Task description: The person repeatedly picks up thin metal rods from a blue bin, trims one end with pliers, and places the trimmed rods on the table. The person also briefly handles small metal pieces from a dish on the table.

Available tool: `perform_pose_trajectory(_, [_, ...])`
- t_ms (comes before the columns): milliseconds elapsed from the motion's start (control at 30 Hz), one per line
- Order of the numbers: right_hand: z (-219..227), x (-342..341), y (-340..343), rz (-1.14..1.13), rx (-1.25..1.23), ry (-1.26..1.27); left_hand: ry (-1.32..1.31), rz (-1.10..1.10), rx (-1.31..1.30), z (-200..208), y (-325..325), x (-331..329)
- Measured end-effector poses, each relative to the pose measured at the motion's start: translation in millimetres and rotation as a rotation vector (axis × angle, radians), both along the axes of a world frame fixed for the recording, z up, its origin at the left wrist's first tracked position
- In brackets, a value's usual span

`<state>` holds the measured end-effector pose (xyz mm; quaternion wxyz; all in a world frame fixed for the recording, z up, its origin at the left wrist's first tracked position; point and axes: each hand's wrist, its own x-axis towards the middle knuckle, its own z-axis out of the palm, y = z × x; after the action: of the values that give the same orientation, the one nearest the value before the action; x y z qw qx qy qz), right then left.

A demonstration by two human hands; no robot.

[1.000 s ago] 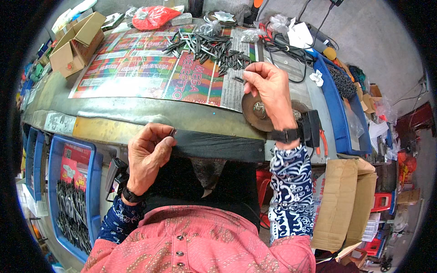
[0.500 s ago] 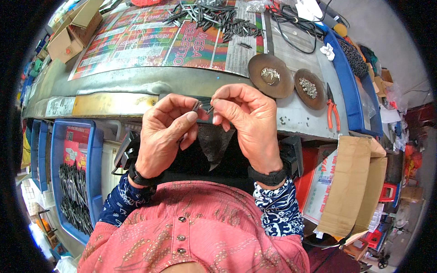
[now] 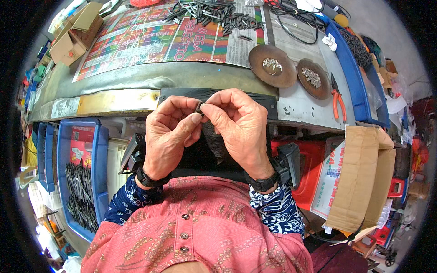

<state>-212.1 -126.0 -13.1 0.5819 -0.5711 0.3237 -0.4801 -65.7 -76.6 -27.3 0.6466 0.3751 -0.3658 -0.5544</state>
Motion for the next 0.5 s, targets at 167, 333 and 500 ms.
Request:
perform_pose_trajectory(167, [3.0, 0.3, 3.1, -0.033, -0.045, -0.051, 0.022, -0.024, 0.004, 0.9, 3.3, 1.8])
perform_pose_trajectory(333, [8.4, 0.8, 1.3, -0.047, -0.096, -0.084, 0.046, -0.031, 0.024, 0.8, 7.7, 3.0])
perform_pose_trajectory(500, [10.7, 1.4, 2.0, -0.04, -0.078, -0.091, 0.0, -0.011, 0.01, 0.4, 11.7, 4.2])
